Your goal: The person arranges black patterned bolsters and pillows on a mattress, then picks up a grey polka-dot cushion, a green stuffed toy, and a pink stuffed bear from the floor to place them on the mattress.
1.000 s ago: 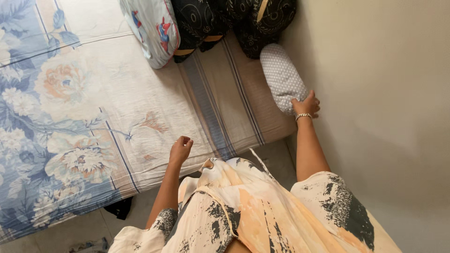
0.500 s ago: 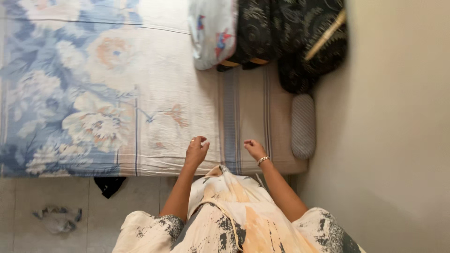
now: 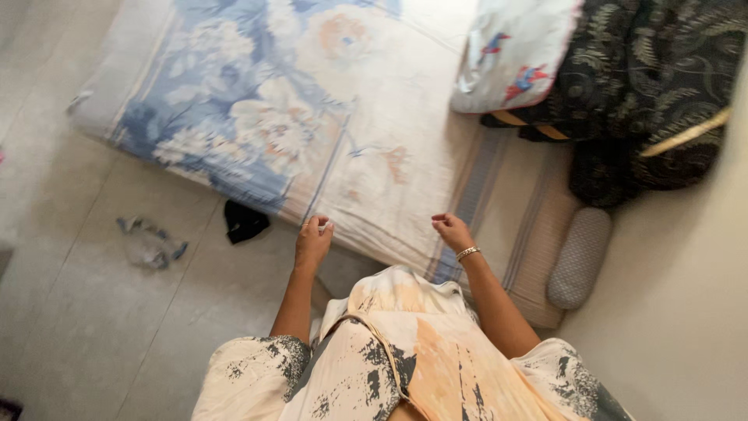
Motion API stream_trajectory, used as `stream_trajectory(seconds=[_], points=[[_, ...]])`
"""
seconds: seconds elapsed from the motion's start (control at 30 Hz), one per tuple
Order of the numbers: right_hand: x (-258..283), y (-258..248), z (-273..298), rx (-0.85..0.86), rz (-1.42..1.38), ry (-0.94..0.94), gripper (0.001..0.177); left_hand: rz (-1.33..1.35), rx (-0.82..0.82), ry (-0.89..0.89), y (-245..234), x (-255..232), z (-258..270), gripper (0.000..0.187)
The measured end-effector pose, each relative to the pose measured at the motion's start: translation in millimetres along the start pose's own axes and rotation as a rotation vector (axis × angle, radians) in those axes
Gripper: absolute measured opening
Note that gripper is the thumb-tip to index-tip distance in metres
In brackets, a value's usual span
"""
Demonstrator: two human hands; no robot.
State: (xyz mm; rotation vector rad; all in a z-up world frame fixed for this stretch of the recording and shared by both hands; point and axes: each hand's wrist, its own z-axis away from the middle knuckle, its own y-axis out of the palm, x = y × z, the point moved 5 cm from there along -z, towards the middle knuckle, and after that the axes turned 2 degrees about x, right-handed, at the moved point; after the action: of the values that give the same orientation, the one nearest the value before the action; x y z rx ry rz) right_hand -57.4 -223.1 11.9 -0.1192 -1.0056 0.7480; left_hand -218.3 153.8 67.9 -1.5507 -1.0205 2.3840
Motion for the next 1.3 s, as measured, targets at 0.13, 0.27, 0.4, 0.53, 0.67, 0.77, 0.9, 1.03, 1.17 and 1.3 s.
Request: stream_trajectory(seconds=[0.13, 0.27, 0.4, 0.53, 0.67, 0.77, 0.9, 1.03, 1.17, 1.3], points=[[44, 93, 7, 0.096, -0.052, -0.039, 0.032, -0.007, -0.08, -0.085, -93, 90, 36, 0.031], [94, 199, 7, 0.218, -0.021, -0.077, 0.032, -0.047, -0.176, -0.163, -178, 171, 74, 0.031], [146, 303, 26, 0.339, 0.103, -0.122, 0.031, -0.036, -0.287, -0.266, -247, 241, 125, 0.03], [200, 368, 43, 0.381, 0.293, -0.285, 0.03, -0.054, -0.401, -0.273, -293, 284, 155, 0.029], [233, 419, 34, 0.459, 0.393, -0.342, 0.03, 0.047, -0.421, -0.417, -306, 317, 170, 0.029], [247, 451, 20, 0.488, 0.515, -0.347, 0.03, 0.1, -0.49, -0.392, -307, 338, 171, 0.028], [280, 506, -17, 0.638, 0.359, -0.289, 0.031, 0.121, -0.539, -0.374, -328, 369, 147, 0.024], [338, 565, -63, 0.709, 0.339, -0.34, 0.03, 0.082, -0.6, -0.359, -376, 397, 103, 0.022], [441, 621, -97, 0.706, 0.47, -0.463, 0.029, 0.08, -0.601, -0.382, -465, 408, 26, 0.025], [537, 666, -118, 0.702, 0.543, -0.489, 0.028, 0.074, -0.621, -0.334, -557, 399, -44, 0.027]])
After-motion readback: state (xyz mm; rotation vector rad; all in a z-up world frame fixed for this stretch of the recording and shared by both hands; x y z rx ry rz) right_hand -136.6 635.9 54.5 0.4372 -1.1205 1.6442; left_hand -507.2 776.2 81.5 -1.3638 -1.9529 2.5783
